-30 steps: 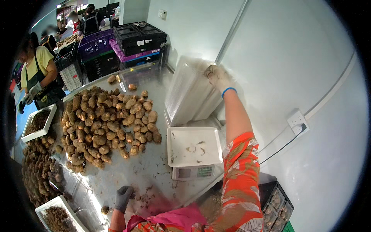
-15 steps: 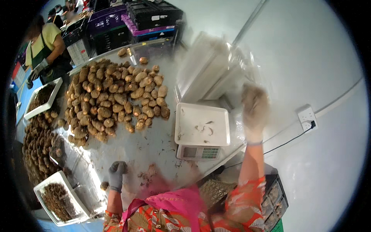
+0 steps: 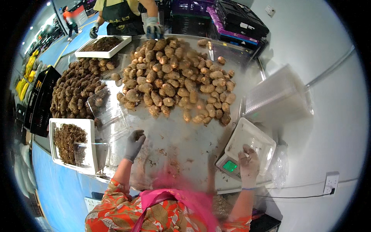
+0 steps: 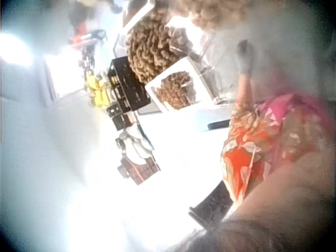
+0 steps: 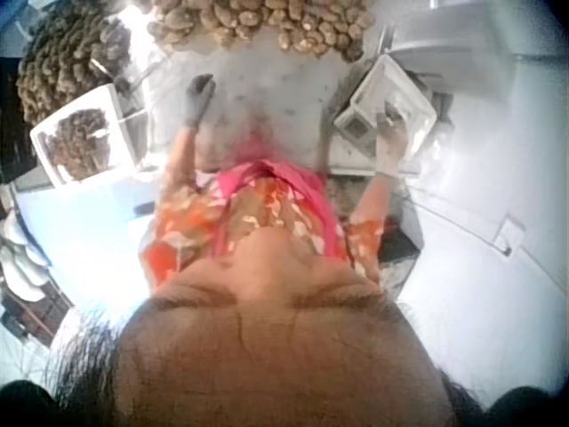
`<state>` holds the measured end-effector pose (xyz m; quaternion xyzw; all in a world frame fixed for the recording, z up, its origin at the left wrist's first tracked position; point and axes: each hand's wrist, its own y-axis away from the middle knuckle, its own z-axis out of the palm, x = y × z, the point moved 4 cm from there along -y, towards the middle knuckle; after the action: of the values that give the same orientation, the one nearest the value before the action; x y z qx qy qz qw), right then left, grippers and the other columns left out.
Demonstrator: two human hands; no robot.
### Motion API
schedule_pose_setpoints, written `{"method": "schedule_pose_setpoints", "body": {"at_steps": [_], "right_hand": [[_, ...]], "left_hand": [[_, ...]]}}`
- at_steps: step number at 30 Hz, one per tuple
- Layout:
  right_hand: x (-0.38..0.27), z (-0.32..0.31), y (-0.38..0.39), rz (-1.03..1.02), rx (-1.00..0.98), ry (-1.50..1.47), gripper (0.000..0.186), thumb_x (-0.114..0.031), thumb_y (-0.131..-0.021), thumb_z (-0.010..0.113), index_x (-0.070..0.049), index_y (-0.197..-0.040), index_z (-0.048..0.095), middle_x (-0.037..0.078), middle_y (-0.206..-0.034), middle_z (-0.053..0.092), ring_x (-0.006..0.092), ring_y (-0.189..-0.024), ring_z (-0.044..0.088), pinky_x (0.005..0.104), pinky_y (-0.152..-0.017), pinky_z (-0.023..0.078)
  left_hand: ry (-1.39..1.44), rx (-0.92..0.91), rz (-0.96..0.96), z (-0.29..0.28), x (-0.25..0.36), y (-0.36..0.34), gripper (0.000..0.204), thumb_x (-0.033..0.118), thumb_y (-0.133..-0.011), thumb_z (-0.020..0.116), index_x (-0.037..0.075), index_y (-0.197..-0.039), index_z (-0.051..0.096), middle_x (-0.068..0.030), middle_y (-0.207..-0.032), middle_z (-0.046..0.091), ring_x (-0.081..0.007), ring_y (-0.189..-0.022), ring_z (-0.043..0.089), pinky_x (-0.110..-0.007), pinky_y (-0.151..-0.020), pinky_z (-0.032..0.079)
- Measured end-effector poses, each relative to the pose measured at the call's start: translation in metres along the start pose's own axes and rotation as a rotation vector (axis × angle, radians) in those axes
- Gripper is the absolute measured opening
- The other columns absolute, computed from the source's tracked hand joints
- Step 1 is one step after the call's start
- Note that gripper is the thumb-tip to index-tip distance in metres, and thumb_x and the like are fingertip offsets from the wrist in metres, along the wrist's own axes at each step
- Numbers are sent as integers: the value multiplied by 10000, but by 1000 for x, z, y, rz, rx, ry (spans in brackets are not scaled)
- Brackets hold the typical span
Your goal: The person selects potatoes from a large pile on a metal table, places them into a plastic tray on a digital scale, and then transfers the weighed potatoes into a black crate. This process is repeated multiple times throughout the video.
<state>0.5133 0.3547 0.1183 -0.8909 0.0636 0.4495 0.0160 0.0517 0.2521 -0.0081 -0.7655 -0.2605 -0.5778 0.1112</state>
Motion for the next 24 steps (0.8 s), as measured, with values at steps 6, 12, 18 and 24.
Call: {"method": "schedule_pose_setpoints", "body": {"at_steps": [6,12,18,24], "right_hand": [[-90,118,-64,-402,-366,-139,500,-38,-841,647,8,-1317,501,101,-1163,581,145,-853,612,256,-693,515],[-159,282,-130,-159,-663,-280,709,-190,-796,765,-1,-1390,427,178,-1314,518,240,-998,592,343,-910,480],[-145,395,-173,-160,-587,-78,843,-427,-746,766,-33,-1402,413,255,-1343,490,332,-1205,509,379,-996,426],[-145,417,-163,-350,-353,237,952,-688,-749,616,59,-1318,461,283,-1299,509,411,-1233,466,415,-1023,401]], "left_hand": [[-268,191,159,15,32,-93,625,301,-779,719,56,-1308,494,-190,-1257,533,-326,-1136,547,-407,-935,465],[-359,409,35,46,57,-164,856,413,-728,740,99,-1424,352,-206,-1409,387,-400,-1244,442,-445,-1000,416],[-360,430,50,65,42,-192,877,366,-733,715,142,-1466,289,-231,-1391,388,-422,-1211,465,-457,-950,450],[-290,392,118,67,28,-205,826,331,-727,704,133,-1443,342,-262,-1368,382,-439,-1170,481,-466,-931,462]]}}
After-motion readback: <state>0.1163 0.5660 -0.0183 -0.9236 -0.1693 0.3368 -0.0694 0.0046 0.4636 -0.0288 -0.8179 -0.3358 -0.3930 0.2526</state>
